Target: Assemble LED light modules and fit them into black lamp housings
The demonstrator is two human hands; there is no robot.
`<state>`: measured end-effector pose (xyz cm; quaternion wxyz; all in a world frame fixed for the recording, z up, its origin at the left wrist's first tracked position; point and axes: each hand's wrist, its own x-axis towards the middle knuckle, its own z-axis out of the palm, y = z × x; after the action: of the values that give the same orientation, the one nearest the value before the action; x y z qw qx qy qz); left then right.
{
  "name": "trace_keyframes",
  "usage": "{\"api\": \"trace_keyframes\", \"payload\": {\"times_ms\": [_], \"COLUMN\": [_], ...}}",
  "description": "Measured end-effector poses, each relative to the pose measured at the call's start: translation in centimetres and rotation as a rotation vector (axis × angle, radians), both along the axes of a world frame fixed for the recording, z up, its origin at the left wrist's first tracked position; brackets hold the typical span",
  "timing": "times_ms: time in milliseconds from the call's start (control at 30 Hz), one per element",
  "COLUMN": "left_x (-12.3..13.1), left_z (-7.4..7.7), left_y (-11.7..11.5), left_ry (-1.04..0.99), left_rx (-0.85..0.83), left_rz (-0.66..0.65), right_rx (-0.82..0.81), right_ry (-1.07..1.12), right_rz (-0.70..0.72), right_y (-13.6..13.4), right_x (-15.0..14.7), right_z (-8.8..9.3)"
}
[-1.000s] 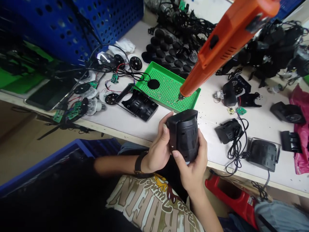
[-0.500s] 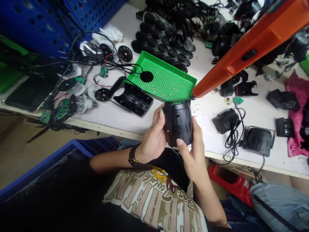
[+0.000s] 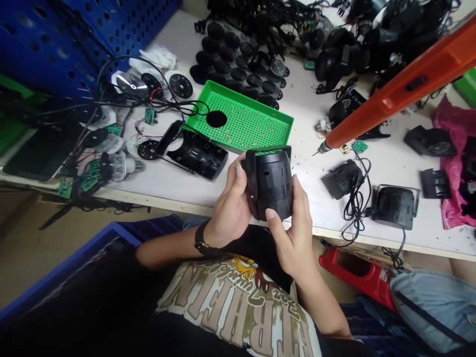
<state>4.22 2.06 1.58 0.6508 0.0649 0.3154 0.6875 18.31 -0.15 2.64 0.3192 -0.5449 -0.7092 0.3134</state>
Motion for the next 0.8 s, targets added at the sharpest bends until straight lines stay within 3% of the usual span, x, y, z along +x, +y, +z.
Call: {"api": "trace_keyframes", "payload": {"times_ms": [533,667,800], "left_x": [-0.1,-0.2,-0.6], "left_z": [0.0,-0.3,-0.2], "left_y": [0.0,-0.3,-0.4], "left_ry": [0.013,0.1,0.202], "left_rx": [0.039,0.09,-0.017], "left_rz": [-0.036,-0.049,-0.066], "right_rx": [0.014,0.059,0.053], "right_ry": [-0.048,-0.124,-0.12], "right_rz": [0.065,0.091,0.116], "right_y": [0.2,0.0,-0.3], "right_x": [-0.2,-1.0,-1.8], "right_z": [0.4,0.4,0.3]}}
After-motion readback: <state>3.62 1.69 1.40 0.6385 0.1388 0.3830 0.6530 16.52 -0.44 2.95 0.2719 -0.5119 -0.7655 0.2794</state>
